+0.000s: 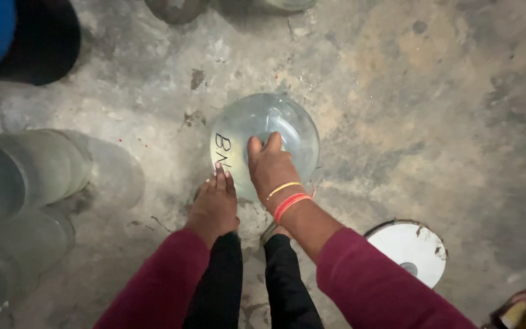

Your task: The person repeatedly picks up large clear water jugs with teal caps from the floor, rolls them short distances, and places them back down among other jugs. The person also briefly touches a wall switchboard. The task involves handling multiple jugs one at a time without using tools.

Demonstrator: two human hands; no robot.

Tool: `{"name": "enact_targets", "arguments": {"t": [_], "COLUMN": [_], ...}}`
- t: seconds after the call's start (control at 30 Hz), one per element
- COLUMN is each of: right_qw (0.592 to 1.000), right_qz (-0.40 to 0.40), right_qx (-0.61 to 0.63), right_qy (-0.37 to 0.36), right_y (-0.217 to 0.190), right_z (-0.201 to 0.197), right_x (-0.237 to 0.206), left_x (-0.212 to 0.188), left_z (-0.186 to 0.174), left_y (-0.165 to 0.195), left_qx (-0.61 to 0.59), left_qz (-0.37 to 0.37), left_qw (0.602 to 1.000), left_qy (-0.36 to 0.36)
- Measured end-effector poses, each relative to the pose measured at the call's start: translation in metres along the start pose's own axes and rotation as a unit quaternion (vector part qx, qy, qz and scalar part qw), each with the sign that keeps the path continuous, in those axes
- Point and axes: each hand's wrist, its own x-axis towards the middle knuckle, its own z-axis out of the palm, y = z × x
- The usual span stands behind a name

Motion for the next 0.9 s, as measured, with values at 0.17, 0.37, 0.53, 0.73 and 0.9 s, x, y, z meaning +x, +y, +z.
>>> {"name": "enact_targets", "arguments": {"t": [0.17, 0.37, 0.53, 0.73, 0.9], "right_qw": [0.992, 0.997, 0.992, 0.963, 0.913], "right_qz": [0.043, 0.02, 0.05, 0.052, 0.099], "right_qx": [0.115, 0.043, 0.009, -0.234, -0.339], "right_qy": [-0.025, -0.06, -0.113, -0.121, -0.206], "right_y": [0.005, 0.005, 0.003, -0.014, -0.034], "right_z": [-0.004, -0.014, -0.008, 0.017, 0.038], "right_x": [-0.002, 0.008, 0.02, 0.033, 0.039], "left_x": [-0.003, -0.001, -0.009, -0.011, -0.021], "left_z": [0.016, 0.021, 0.0, -0.046, -0.055], "left_y": [-0.002, -0.017, -0.022, -0.032, -0.028], "left_qx": [0.012, -0.017, -0.211, -0.128, -0.23], "left_qz": [0.029, 0.042, -0.005, 0.03, 0.035], "left_qw": [0.999, 0.998, 0.977, 0.989, 0.972], "left_qy": [0.036, 0.045, 0.037, -0.065, 0.015]}}
